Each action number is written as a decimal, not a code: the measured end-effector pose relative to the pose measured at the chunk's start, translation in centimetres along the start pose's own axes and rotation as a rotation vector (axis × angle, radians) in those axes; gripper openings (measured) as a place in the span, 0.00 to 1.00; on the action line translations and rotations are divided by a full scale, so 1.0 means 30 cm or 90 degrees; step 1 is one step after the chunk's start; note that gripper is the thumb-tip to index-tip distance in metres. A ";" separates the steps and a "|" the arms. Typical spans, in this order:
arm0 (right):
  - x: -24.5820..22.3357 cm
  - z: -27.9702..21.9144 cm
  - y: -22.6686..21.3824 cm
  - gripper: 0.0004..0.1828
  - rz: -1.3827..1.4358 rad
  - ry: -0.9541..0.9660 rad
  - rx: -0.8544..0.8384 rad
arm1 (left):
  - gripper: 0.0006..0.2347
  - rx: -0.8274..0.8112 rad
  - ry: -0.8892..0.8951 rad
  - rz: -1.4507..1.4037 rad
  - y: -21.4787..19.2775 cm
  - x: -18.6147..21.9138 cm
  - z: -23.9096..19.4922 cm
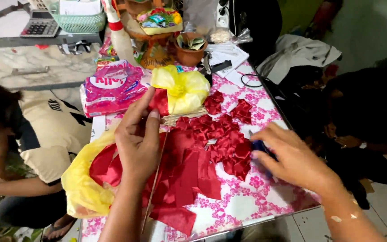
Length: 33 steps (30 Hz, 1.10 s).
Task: The person uses a hot glue gun to attach red satin petals to a wooden stick, rolling and shaping them into small rose-like flowers. They repeatedly apply glue, wrap petals around the stick, and adjust the shape with their fingers.
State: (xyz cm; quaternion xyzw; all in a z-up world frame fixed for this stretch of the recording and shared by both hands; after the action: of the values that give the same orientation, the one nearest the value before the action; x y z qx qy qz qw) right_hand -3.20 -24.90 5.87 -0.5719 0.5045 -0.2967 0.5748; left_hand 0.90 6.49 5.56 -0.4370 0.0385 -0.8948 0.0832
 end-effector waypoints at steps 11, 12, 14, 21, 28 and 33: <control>-0.294 0.823 0.432 0.12 0.205 -0.206 0.146 | 0.19 0.011 0.119 -0.009 -0.028 -0.071 0.017; -0.284 0.859 0.466 0.13 0.235 -0.168 0.170 | 0.20 0.014 0.112 -0.001 -0.025 -0.079 0.013; -0.298 0.817 0.405 0.10 0.288 -0.143 0.169 | 0.20 0.014 0.109 0.000 -0.031 -0.100 0.014; -0.291 0.576 0.154 0.14 0.765 -0.152 0.252 | 0.20 0.006 0.073 -0.041 -0.027 -0.113 0.019; -0.262 0.268 -0.068 0.27 0.682 -0.311 0.248 | 0.22 -0.009 0.027 -0.079 0.010 -0.085 -0.011; -0.293 0.123 -0.131 0.12 0.167 -0.345 0.410 | 0.21 -0.054 -0.009 -0.086 0.034 -0.054 -0.020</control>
State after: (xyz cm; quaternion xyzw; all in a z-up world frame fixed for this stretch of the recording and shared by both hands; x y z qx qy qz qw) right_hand -1.64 -16.18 11.14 -0.3517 0.2857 -0.2024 0.8682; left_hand 1.52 5.77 3.78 -0.4479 0.0464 -0.8929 0.0047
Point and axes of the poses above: each hand's wrist, its own z-axis towards the middle knuckle, its own y-axis out of the palm, x = y × z, the point moved 1 cm from there along z, towards the middle knuckle, and after that the axes turned 10 degrees about -x, right-handed, at the moved point
